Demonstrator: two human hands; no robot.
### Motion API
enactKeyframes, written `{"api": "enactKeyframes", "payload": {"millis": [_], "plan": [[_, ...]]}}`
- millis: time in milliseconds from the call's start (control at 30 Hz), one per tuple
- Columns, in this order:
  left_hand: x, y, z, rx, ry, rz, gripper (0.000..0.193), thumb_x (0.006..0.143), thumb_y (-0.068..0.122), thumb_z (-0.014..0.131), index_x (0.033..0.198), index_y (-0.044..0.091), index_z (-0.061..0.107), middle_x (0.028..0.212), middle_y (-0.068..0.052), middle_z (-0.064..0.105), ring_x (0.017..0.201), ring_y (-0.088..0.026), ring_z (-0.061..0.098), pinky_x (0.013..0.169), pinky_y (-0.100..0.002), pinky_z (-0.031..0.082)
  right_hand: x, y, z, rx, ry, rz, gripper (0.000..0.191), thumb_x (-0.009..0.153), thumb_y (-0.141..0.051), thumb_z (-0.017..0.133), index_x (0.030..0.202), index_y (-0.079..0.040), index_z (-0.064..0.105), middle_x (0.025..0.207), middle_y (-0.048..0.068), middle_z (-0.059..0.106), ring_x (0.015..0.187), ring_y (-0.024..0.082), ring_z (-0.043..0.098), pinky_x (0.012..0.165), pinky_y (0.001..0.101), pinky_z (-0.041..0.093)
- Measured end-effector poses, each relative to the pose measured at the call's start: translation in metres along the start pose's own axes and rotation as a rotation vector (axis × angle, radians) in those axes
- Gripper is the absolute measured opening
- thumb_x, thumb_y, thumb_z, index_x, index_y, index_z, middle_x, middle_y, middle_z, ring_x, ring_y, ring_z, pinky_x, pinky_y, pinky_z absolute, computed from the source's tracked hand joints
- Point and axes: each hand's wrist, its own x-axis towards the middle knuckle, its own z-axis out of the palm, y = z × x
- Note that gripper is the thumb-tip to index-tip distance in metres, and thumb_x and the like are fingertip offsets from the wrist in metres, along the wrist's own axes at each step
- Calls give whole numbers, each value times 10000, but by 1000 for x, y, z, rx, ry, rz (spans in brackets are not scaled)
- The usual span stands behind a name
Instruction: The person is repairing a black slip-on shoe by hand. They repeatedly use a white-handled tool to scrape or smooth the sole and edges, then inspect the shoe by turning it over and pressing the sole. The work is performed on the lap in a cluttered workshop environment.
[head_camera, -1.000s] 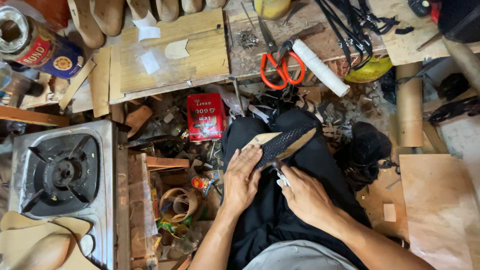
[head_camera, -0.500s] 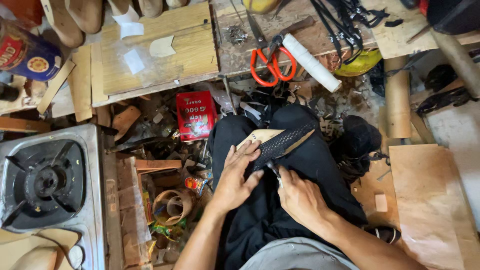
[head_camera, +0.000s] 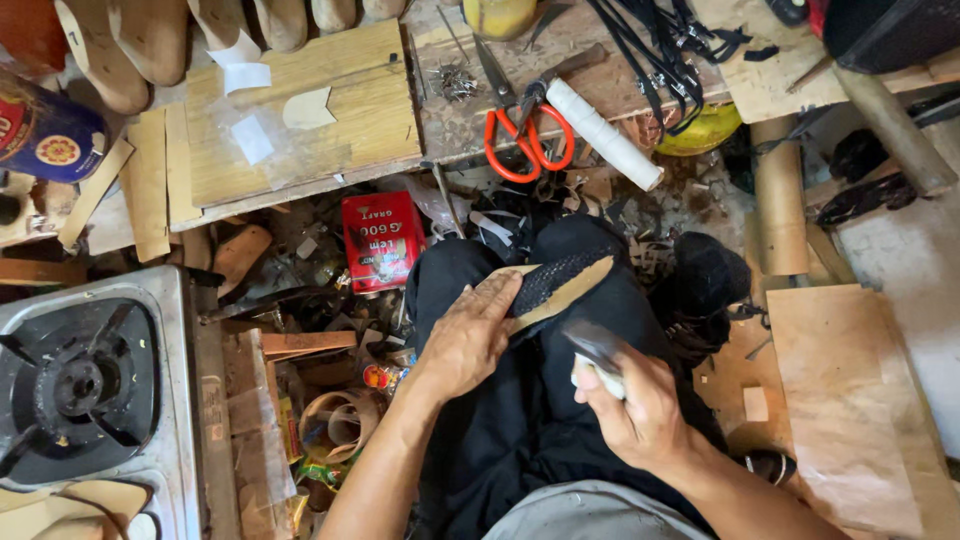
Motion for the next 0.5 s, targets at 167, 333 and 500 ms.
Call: {"api": "enactKeyframes", "payload": {"millis": [167, 333, 500], "plan": [[8, 3, -6, -48, -29, -46, 606, 952, 145, 620, 1517, 50, 420, 1545, -197, 474, 1426, -377, 442, 1194, -511, 309, 9, 45, 25, -572, -371, 205, 199, 1026, -248, 630, 999, -54, 663, 787, 103, 723, 647, 277, 725, 636, 411, 549], [3, 9, -3, -25, 6, -60, 618, 941, 124, 626, 1520, 47, 423, 1534, -196, 486, 1417, -373, 452, 1191, -513, 306, -3, 57, 18, 469, -201, 921, 305, 971, -152, 537, 1202, 0, 664, 993, 154, 737, 750, 270, 700, 632, 427, 579], [-1, 21, 6, 45, 74, -26, 635, 917, 96, 649, 1514, 50, 438, 1530, -190, 494, 1425, -369, 455, 1192, -516, 325, 14, 63, -9, 657, -298, 1004, 394, 924, -152, 540, 1289, -21, 610, 1245, 133, 727, 1060, 300, 751, 805, 436, 634]]}}
